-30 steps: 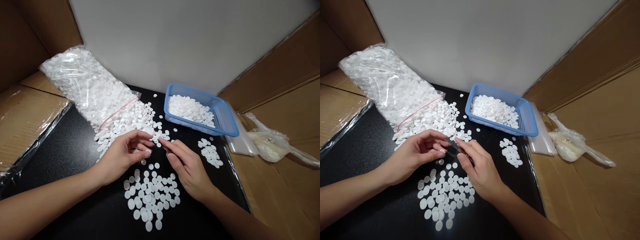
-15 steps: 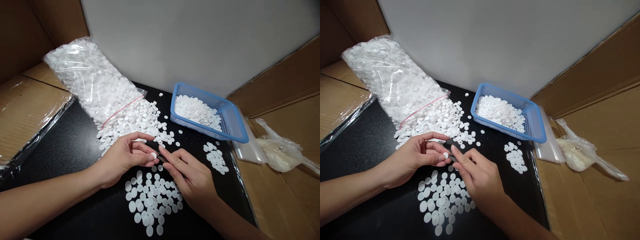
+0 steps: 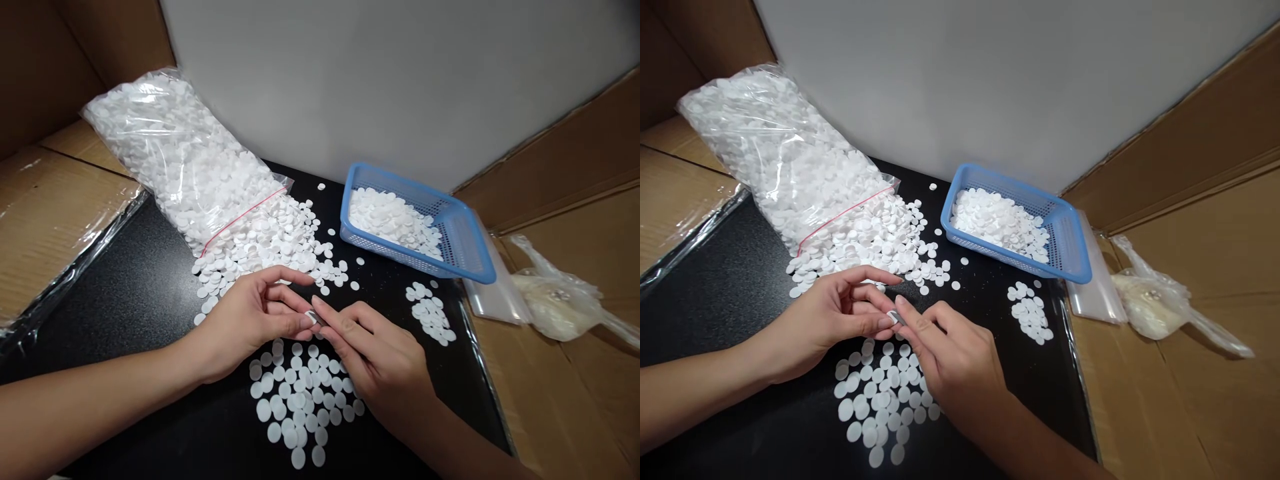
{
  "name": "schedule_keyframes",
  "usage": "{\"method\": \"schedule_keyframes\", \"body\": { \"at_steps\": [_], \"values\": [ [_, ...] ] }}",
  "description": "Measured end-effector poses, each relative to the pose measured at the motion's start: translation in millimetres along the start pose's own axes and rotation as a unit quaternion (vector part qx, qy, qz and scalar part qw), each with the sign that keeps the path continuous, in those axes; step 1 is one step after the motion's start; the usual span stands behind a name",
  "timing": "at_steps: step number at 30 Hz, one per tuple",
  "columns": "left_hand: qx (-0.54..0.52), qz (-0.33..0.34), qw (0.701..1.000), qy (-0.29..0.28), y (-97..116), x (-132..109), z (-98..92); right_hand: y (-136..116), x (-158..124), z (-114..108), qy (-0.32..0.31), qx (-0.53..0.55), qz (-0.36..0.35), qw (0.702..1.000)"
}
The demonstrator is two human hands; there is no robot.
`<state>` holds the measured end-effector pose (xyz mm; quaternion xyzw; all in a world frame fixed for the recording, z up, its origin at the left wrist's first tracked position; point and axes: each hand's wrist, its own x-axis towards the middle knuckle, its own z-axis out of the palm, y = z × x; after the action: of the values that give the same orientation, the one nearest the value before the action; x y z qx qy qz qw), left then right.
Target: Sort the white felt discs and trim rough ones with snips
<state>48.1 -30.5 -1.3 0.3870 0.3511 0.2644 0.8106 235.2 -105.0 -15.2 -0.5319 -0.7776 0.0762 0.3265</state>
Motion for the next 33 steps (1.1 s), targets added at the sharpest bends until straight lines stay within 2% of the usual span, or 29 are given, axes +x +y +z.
{"method": "schedule_keyframes", "body": {
  "at_steps": [13, 33],
  "values": [
    [0.016, -0.001, 1.0, -0.008, -0.8, -1.1, -2.4, -0.8, -0.1, 0.7, 0.027, 0.01, -0.014, 0.999],
    [0.035, 0.007, 0.999, -0.019, 0.0, -2.4, -2.5, 0.5, 1.6, -4.4, 0.0, -0.001, -0.018, 1.0]
  ]
}}
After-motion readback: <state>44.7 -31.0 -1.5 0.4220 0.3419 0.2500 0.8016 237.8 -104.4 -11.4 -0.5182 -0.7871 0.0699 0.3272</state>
